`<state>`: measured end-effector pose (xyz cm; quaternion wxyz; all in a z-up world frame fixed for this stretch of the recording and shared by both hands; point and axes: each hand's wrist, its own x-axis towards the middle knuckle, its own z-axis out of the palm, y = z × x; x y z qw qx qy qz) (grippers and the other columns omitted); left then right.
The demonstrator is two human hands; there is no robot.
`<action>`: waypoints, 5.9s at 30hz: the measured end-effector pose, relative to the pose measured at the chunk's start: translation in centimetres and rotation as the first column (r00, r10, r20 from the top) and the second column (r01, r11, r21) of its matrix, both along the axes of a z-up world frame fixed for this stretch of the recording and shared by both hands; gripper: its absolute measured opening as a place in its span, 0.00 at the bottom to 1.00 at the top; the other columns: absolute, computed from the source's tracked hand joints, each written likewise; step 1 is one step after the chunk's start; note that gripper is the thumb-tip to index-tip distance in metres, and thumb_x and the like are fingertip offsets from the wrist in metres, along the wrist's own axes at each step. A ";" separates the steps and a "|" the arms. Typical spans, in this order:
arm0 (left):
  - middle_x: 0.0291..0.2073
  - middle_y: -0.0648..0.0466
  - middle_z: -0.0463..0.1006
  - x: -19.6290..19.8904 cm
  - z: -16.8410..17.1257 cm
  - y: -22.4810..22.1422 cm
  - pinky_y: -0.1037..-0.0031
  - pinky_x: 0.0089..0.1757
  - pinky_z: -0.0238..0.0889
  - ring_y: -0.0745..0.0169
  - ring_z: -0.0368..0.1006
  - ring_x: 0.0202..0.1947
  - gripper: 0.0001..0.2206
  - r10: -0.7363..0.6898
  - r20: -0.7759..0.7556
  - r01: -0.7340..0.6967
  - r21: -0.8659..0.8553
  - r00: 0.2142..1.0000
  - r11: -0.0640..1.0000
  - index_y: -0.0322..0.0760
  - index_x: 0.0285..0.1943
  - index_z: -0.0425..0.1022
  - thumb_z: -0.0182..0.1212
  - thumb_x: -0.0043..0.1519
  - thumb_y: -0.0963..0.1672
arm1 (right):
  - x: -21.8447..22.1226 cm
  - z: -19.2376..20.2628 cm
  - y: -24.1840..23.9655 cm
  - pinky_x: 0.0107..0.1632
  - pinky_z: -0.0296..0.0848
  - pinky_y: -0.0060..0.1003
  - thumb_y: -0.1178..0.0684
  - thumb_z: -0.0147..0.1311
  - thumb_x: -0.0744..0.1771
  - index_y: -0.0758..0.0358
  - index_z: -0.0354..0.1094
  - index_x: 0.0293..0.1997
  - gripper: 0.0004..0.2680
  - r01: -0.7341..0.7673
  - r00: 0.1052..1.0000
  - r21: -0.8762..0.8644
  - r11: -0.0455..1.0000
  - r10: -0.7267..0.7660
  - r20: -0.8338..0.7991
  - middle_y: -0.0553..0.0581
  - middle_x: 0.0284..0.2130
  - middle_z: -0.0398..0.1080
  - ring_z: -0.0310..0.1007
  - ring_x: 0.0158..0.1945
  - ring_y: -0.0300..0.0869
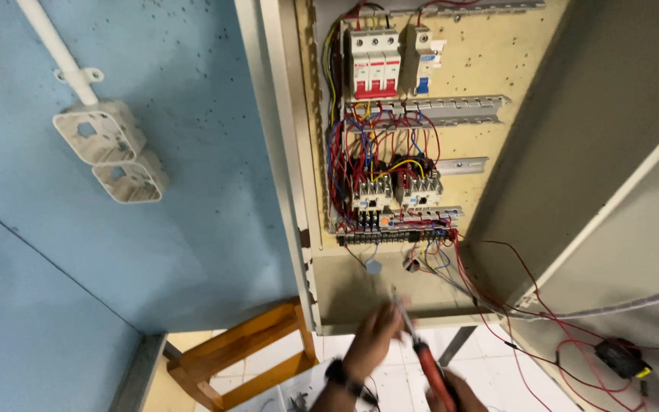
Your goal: Wiring and assembling components within an electrical control panel, including stripping wires and tightening terminal screws.
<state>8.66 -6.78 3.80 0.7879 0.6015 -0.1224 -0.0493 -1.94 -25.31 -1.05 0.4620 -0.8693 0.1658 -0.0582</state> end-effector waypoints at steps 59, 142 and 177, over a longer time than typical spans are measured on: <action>0.28 0.56 0.77 12.1 3.6 0.3 0.78 0.29 0.52 0.72 0.58 0.24 0.22 0.171 -0.346 -0.207 -0.070 0.923 0.976 0.43 0.67 0.75 0.46 0.68 0.51 | 9.4 9.3 10.1 0.13 0.36 0.30 0.55 0.40 0.69 0.53 0.63 0.66 0.16 0.098 0.993 0.930 0.353 -0.102 -0.066 0.62 0.24 0.59 0.40 0.10 0.37; 0.46 0.45 0.81 13.2 2.1 2.4 0.75 0.36 0.69 0.61 0.74 0.31 0.23 0.469 -0.540 -0.627 -0.149 0.699 0.764 0.37 0.62 0.72 0.37 0.65 0.49 | 9.1 7.3 11.2 0.34 0.78 0.31 0.57 0.56 0.66 0.60 0.73 0.57 0.13 -0.153 0.871 0.074 0.985 0.099 0.481 0.55 0.47 0.77 0.76 0.25 0.39; 0.27 0.56 0.75 1.0 9.1 4.6 0.73 0.35 0.60 0.65 0.70 0.31 0.15 0.379 -0.255 -0.396 -0.016 0.889 0.918 0.41 0.31 0.70 0.49 0.67 0.50 | 9.8 7.3 12.0 0.31 0.73 0.44 0.63 0.51 0.64 0.42 0.73 0.56 0.18 0.215 0.743 -0.735 0.643 0.381 0.551 0.51 0.49 0.75 0.71 0.37 0.50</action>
